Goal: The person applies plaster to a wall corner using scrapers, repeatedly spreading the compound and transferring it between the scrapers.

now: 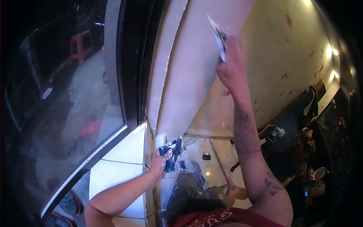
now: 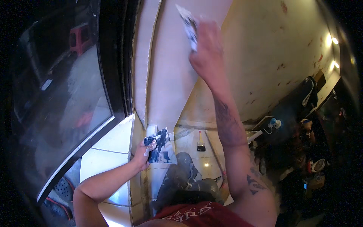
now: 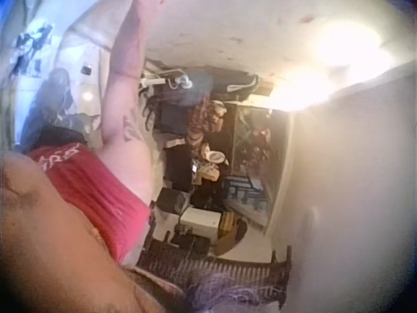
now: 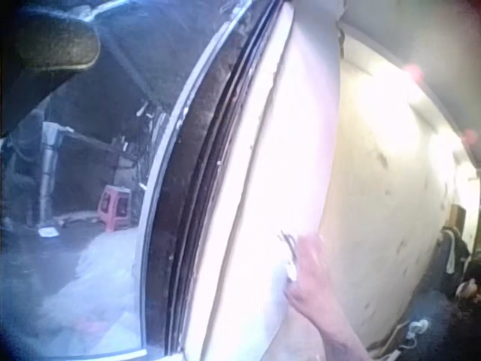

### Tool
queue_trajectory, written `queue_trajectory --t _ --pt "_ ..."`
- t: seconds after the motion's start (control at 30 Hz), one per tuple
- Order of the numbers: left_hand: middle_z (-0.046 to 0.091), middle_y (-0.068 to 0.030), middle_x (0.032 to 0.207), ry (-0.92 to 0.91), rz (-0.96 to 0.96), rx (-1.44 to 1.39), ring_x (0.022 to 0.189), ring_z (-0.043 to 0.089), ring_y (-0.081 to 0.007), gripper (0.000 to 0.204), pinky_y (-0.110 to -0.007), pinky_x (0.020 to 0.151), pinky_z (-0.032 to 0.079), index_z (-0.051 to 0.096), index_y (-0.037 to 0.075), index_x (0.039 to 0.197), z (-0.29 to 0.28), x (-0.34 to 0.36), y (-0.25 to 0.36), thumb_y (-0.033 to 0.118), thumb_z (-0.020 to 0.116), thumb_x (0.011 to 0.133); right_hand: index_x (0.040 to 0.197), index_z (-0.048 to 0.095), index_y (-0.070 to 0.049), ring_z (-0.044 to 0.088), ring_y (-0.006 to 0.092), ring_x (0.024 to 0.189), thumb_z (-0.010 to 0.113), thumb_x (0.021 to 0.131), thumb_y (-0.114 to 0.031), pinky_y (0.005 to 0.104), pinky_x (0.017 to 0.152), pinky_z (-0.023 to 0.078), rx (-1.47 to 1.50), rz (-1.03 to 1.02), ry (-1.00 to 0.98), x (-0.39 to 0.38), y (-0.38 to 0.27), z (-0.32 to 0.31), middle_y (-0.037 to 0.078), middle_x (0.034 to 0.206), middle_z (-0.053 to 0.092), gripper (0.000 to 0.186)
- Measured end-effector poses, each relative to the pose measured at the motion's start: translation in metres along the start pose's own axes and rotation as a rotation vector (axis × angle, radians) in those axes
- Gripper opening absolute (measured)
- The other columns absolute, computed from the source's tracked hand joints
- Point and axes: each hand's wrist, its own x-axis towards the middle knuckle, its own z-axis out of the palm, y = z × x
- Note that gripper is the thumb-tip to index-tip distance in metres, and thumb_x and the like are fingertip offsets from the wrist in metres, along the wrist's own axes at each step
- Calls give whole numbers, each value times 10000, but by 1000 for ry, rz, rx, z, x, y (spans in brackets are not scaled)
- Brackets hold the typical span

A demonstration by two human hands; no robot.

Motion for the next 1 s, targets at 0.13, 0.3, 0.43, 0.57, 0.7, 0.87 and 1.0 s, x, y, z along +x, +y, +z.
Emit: queue_trajectory --t 0.13,0.3,0.43,0.57,0.7,0.87,1.0 --pt "568 -53 863 2 -19 8 760 549 -121 185 -255 677 458 495 18 952 -5 11 -7 68 528 778 1111 403 -105 418 318 947 430 613 74 376 807 325 -190 -2 32 51 -20 25 130 1063 423 530" --pt "566 -50 859 -42 -14 -28 751 549 -118 183 -251 662 461 486 27 955 -5 12 -9 63 525 780 1120 411 -165 420 280 955 497 610 18 420 808 273 -323 -18 172 68 -27 44 80 1073 425 548" --pt "567 -50 857 -43 0 -33 742 552 -122 185 -252 655 464 484 30 961 -4 11 -9 64 523 783 1124 410 -172 421 265 950 508 610 9 416 800 260 -344 -21 137 72 -25 53 72 1074 423 554" --pt "567 -53 861 -15 5 -20 741 555 -125 196 -255 657 465 480 27 967 -4 10 -9 58 527 779 1123 413 -182 421 236 947 524 600 8 403 795 253 -379 -50 119 67 -29 57 72 1064 419 567" --pt "567 -55 862 -44 -7 -36 746 557 -126 191 -256 656 465 480 22 959 -4 11 -10 48 526 775 1115 427 -190 419 219 938 539 589 5 399 801 244 -414 -100 145 57 -17 65 74 1054 418 572" --pt "568 -53 857 -2 2 -20 749 555 -124 183 -252 662 461 482 18 955 -2 9 -9 40 516 776 1109 443 -189 412 217 937 544 585 5 406 806 235 -381 -94 96 39 -28 66 72 1052 415 568" --pt "569 -48 856 -16 -3 -31 750 551 -121 192 -251 665 456 483 22 960 -7 11 -12 55 528 777 1071 466 -165 376 261 972 546 613 -38 428 784 235 -309 -95 -1 20 -37 67 112 1066 416 482"
